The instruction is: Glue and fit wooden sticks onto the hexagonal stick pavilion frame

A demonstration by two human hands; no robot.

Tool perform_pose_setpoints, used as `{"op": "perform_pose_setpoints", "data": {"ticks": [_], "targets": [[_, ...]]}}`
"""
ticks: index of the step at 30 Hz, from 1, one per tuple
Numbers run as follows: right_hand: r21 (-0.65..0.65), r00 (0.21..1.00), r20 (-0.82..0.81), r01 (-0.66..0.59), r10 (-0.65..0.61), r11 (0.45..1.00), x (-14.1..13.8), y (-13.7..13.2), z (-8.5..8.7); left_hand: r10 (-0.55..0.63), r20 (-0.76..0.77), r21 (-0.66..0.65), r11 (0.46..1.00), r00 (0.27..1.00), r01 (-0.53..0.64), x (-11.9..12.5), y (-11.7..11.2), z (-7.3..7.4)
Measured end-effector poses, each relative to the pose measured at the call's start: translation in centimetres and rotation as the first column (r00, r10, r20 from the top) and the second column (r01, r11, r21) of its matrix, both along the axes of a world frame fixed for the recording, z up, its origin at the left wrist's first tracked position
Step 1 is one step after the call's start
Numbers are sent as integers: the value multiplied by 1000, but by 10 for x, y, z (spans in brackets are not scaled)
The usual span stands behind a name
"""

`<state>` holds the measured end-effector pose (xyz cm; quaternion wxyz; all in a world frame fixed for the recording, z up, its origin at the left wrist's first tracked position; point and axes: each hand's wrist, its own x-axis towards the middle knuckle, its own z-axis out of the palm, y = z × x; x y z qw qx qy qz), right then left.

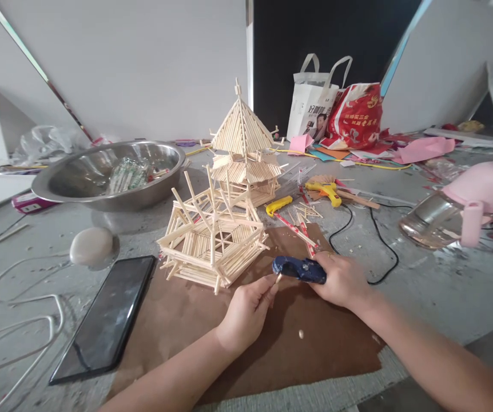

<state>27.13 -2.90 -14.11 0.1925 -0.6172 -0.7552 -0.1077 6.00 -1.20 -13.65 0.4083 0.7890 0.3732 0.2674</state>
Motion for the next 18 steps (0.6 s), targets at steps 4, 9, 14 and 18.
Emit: {"op": "perform_pose_setpoints", "data": {"ticks": [4, 9, 14, 18], "targets": [[28, 997, 8, 79, -80, 996, 7, 6, 1, 40, -6, -93, 995, 999, -40, -1, 0, 2], [-17, 996, 36, 88, -87, 996, 12, 11, -1, 83, 29, -217, 973, 996, -75, -3, -1, 0], [-112, 999, 33, 31, -28, 993, 13, 17, -12, 109, 55, -130, 986, 993, -101, -4, -3, -1], [-166, 998, 57, 19, -10, 986, 13, 19, -18, 97, 59, 14, 995, 994, -98, -4, -4, 1]]}}
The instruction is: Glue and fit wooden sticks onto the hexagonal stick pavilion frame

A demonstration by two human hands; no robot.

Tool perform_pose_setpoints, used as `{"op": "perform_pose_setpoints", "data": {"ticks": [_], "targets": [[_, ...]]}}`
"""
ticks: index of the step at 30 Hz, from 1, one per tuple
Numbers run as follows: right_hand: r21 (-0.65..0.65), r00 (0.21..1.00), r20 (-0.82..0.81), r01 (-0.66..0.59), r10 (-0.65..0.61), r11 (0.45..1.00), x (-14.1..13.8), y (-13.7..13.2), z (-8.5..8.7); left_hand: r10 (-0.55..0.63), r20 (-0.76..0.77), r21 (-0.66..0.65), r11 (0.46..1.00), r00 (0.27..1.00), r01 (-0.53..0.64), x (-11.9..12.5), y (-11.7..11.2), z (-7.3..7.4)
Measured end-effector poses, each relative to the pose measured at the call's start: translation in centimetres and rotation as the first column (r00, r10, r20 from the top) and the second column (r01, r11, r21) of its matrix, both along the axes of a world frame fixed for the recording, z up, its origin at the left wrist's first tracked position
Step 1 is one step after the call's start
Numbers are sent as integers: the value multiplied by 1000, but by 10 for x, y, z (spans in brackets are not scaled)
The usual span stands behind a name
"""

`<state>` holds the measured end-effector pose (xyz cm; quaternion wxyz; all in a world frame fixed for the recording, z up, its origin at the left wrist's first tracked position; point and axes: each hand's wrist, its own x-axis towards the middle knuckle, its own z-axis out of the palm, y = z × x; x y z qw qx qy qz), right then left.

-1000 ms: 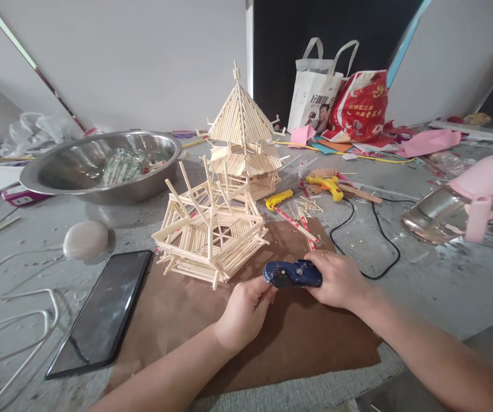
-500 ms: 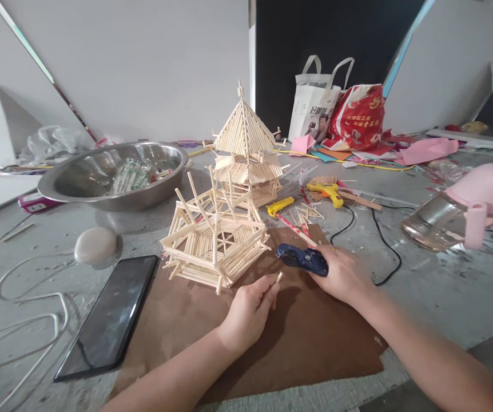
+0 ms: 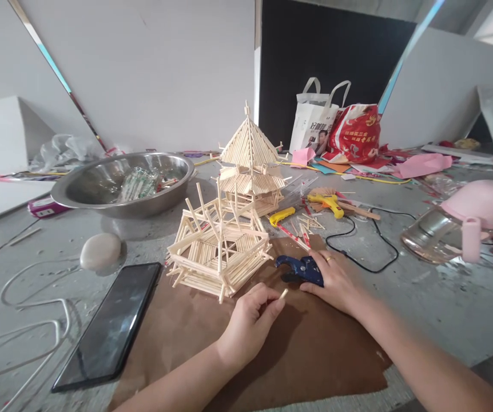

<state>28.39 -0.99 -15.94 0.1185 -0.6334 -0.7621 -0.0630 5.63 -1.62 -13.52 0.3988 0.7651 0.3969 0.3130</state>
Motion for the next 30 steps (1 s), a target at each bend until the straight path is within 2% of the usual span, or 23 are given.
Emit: {"op": "perform_pose_setpoints", "data": {"ticks": [5, 10, 14, 18, 22, 25, 27, 30], "targets": [[-52, 1000, 14, -15, 16, 999, -4, -4, 4, -1, -31, 58, 998, 1000, 3, 0, -1, 2], [-40, 986, -163, -39, 32, 998, 2, -3, 23, 0, -42, 17, 1000, 999, 0, -1, -4, 2], [-90, 973, -216, 64, -82, 994, 18, 15, 46, -5, -48, -34, 999, 999, 4, -2, -4, 2], [-144, 932, -202, 274, -299, 951, 49, 60, 57, -29, -70, -66, 998, 997, 24, -2, -5, 2], [-204, 845, -136, 486, -517, 850, 77, 110, 50, -42, -108, -58, 998, 993, 35, -2, -8, 0], [-238, 784, -104, 578, -612, 781, 88, 135, 40, -38, -135, -44, 999, 990, 32, -2, -10, -2], [-249, 764, -102, 601, -637, 760, 93, 146, 33, -46, -139, -24, 999, 989, 43, -3, -12, -4], [-268, 762, -116, 593, -637, 759, 102, 156, 26, -70, -124, 19, 997, 990, 73, -4, -12, -6]]}}
